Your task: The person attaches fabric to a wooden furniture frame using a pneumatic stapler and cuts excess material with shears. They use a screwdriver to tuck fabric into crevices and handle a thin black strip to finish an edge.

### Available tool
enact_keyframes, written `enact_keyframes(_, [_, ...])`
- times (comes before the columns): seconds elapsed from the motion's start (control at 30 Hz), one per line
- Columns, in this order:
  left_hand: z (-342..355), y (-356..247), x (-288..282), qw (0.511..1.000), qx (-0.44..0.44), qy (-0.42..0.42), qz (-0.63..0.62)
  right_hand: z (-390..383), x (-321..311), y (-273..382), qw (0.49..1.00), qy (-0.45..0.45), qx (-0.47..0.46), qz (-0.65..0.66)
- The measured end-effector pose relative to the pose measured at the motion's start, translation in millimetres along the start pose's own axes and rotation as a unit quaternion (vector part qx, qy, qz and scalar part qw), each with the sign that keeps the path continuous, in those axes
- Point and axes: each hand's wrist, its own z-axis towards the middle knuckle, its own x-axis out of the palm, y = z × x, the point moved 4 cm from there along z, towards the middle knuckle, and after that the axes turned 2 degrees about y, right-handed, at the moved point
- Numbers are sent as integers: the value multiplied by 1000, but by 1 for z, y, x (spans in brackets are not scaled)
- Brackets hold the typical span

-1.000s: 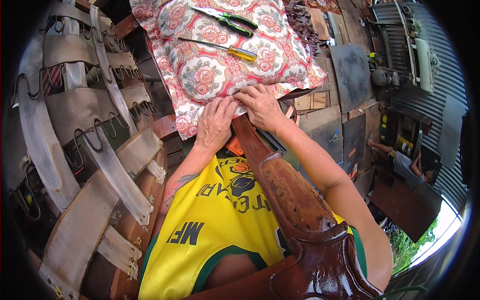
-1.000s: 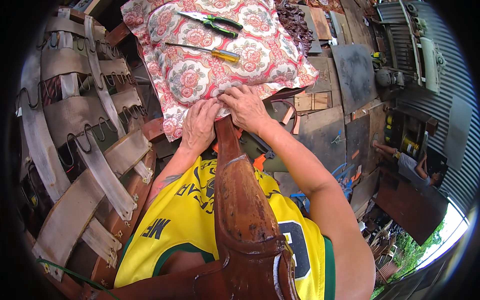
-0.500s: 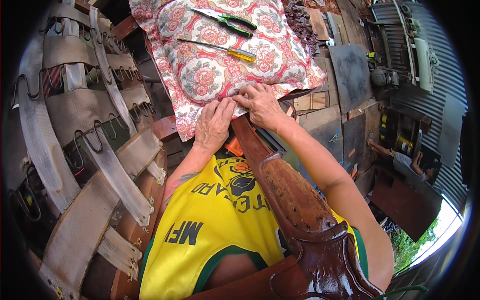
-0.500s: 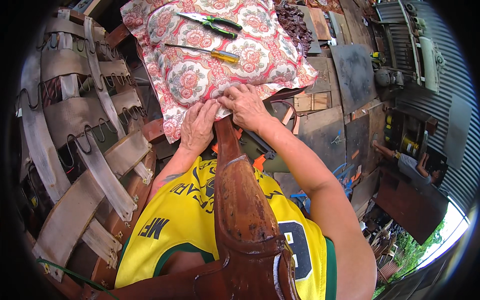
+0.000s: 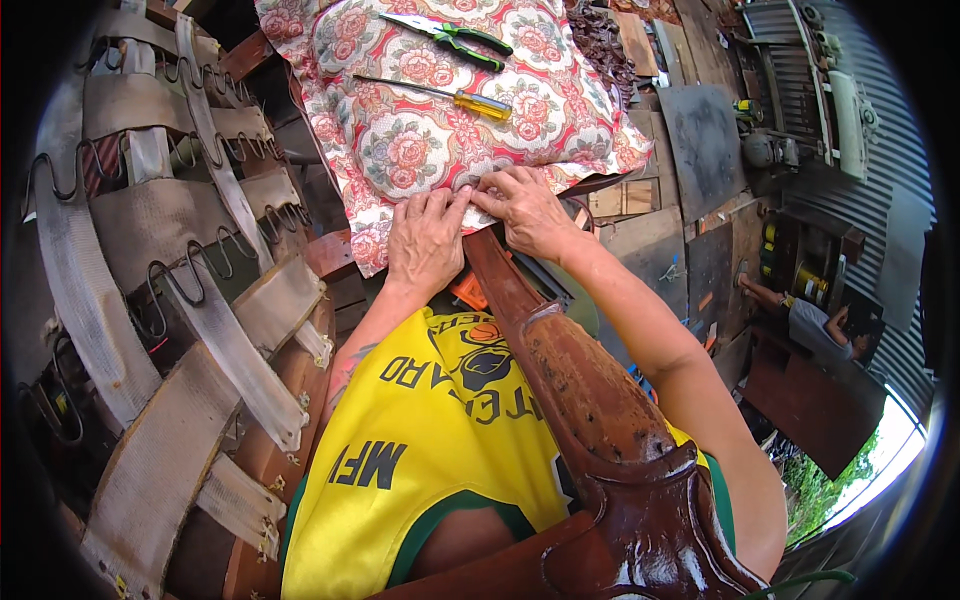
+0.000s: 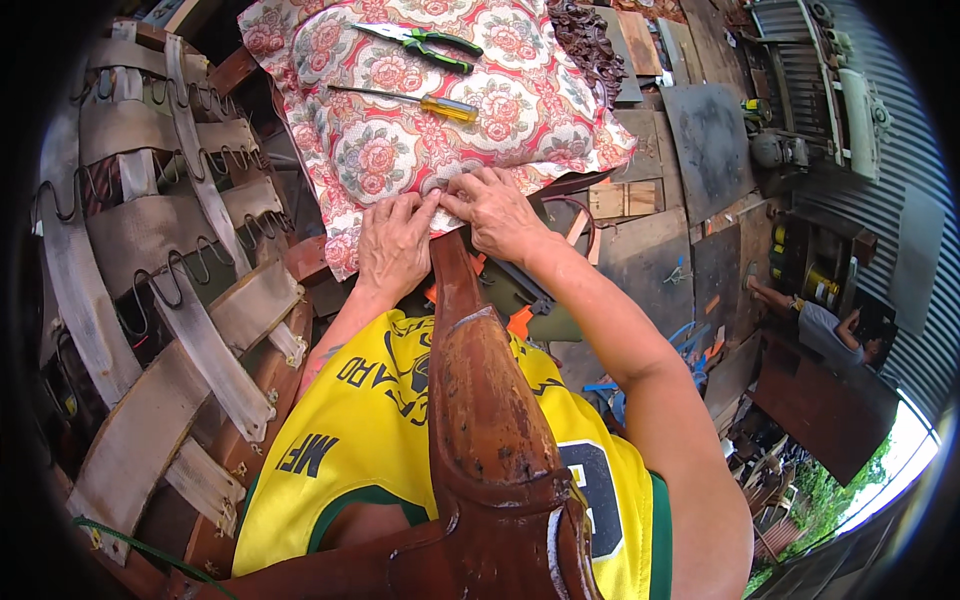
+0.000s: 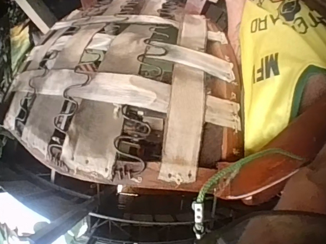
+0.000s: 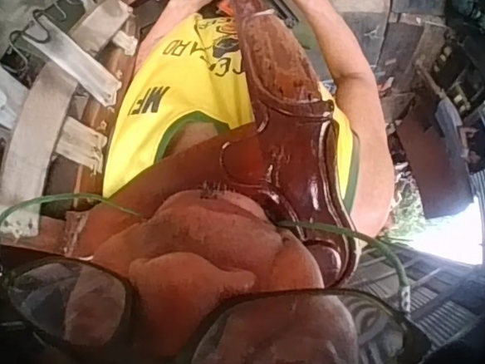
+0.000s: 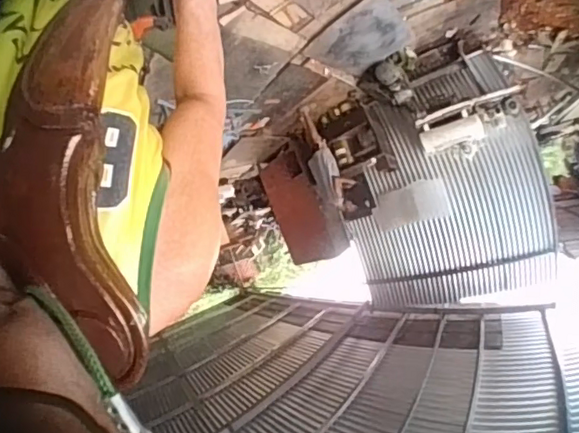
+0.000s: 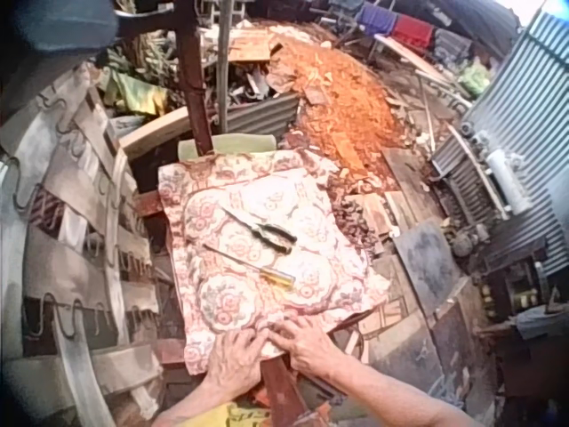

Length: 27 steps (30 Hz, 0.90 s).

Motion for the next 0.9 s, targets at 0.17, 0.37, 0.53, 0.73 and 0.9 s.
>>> enact_keyframes(0.17, [1, -6, -2, 999, -23, 32, 35, -7, 0, -7, 996, -19, 3, 88])
enact_keyframes(0.37, [0, -11, -1, 998, -28, 27, 52, -13, -10, -23, 985, -106, 79, 108])
enact_keyframes(0.53, [-2, -13, 0, 997, -34, 20, 64, 1, -11, -13, 996, -65, 45, 37])
enact_keyframes(0.73, [-3, -17, 7, 994, -61, 30, 90, 9, -6, -3, 998, -30, 61, -11])
enact_keyframes(0.9, [-4, -16, 9, 993, -62, 26, 95, 4, 0, -1, 996, -36, 80, 14])
